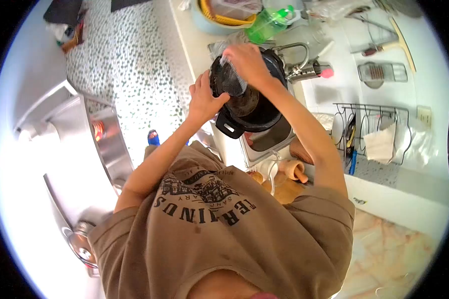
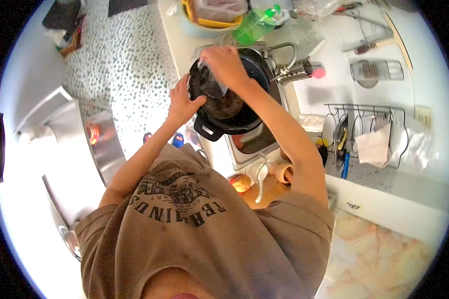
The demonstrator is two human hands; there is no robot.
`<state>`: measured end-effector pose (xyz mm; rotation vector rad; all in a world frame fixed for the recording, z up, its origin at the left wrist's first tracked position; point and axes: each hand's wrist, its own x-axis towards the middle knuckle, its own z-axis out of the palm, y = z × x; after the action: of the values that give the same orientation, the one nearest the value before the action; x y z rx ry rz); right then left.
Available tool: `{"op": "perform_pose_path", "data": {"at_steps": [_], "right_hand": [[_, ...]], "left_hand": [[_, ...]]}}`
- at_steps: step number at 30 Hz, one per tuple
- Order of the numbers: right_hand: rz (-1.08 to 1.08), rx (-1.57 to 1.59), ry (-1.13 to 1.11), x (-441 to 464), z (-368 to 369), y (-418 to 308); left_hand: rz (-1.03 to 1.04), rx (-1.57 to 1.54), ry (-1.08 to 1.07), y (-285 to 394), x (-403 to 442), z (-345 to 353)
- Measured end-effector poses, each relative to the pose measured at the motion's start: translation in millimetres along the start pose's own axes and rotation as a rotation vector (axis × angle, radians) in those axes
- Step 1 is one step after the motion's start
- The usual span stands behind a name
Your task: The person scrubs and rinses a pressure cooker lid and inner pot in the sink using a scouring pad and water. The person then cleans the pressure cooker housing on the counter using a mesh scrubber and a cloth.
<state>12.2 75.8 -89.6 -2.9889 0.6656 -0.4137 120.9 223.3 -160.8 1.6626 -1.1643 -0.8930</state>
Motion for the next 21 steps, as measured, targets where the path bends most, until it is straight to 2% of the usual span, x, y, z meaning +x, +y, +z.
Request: {"op": "perform_pose_path", "data": {"at_steps": [1,3,7,8,10,13,17,18,21], "right_hand": [[0.080,-0.040,0.077,1,4,17],[0.197,0.007,-0.026,-4,2,34],[0.205,-0.017,0.151,-20,15,28],[0.176,-0.032,0.135,-21,11,26],[0.132,-0.056,0.119,-26,3,25],[0.133,-0.161,0.098,-43,-3,53],[0.222,-0.217,0.041,-55,-18,59],[0.176,-0.241,0.048,-60,-4,75],[0.328,-0.364,0.018,-68,-5,70]], "left_hand": [[0.031,0.020,-0.007,3,0,2],[0.167,-0.088,0.153,-1,5,13],[0.351,0.109,0.190,17,41,10],[0.368,0.116,0.176,22,58,8],[0.328,0.280,-0.085,28,83,2],[0.267,0.347,-0.136,8,101,18],[0.385,0.342,0.014,-3,97,24],[0.384,0.325,-0.001,-6,99,28],[0.378,0.252,0.021,4,88,24]]}}
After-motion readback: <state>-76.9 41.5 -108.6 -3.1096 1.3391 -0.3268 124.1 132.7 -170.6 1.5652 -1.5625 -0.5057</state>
